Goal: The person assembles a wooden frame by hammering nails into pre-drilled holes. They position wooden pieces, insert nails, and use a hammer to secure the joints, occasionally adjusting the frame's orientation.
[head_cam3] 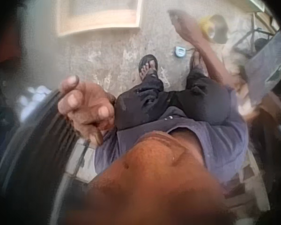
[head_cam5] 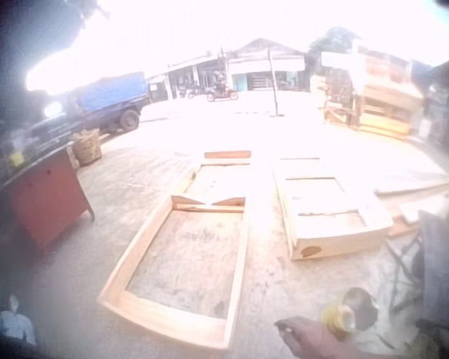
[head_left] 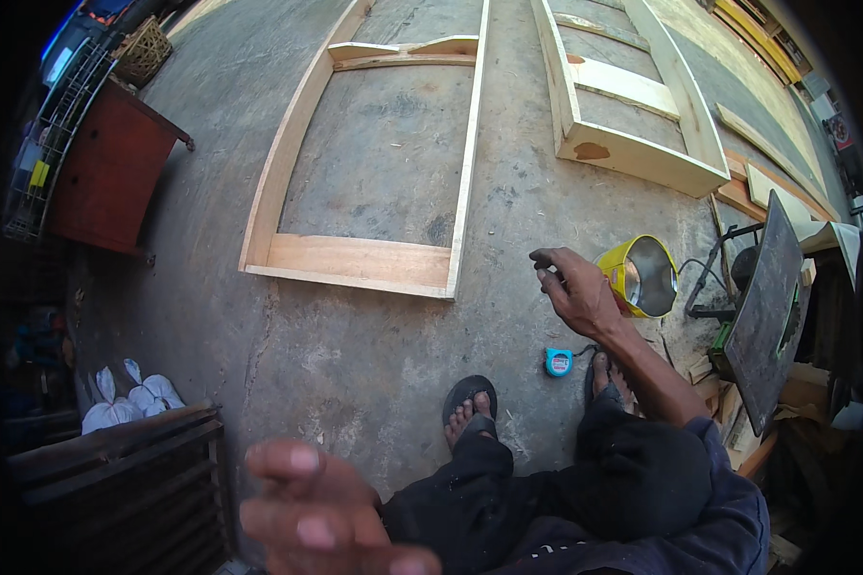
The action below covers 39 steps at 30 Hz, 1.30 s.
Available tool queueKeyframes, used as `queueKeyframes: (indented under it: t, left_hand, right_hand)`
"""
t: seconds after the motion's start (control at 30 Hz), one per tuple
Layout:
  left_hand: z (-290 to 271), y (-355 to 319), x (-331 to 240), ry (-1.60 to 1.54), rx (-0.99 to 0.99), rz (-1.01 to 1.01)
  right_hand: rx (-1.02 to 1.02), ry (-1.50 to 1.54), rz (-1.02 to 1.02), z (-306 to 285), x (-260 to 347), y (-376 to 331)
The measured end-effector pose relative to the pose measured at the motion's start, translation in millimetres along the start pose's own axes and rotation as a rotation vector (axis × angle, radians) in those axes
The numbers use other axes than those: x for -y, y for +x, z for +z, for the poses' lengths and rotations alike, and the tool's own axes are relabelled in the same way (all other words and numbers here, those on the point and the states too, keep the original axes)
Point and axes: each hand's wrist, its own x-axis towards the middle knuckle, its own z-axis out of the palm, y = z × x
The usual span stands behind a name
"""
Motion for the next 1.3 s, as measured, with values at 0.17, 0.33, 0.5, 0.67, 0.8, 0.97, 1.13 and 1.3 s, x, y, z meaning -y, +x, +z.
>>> queueKeyframes:
  t: [0.17, 0.33, 0.5, 0.67, 0.8, 0.97, 1.13, 1.3]
  left_hand:
    - [52, -96, 169, 0.346, 0.809, -0.755]
    - [108, -178, 223, 0.691, 1.322, -0.498]
    - [117, -193, 218, 0.816, 1.224, -0.464]
    - [138, -194, 187, 0.659, 1.203, -0.473]
    - [152, -192, 145, 0.588, 1.174, -0.47]
    - [143, -152, 90, 0.564, 0.967, -0.519]
    - [138, -68, 62, 0.321, 0.668, -0.657]
    - [119, -10, 48, 0.075, 0.318, -0.827]
  right_hand:
    - [0.334, -0.11, 0.129, -27, -14, -84]
    - [0.152, -0.163, 0.548, -56, -13, -207]
    - [-0.545, 0.367, 1.193, -44, 3, -284]
    - [-0.374, -0.276, 0.761, 0, -50, -291]
    - [-0.127, -0.544, 0.724, 21, -110, -256]
    - [0.056, -0.088, 0.807, 11, -92, -226]
    - [-0.153, 0.309, 0.659, -38, -18, -210]
    - [-1.168, 1.187, 0.073, -107, 43, -152]
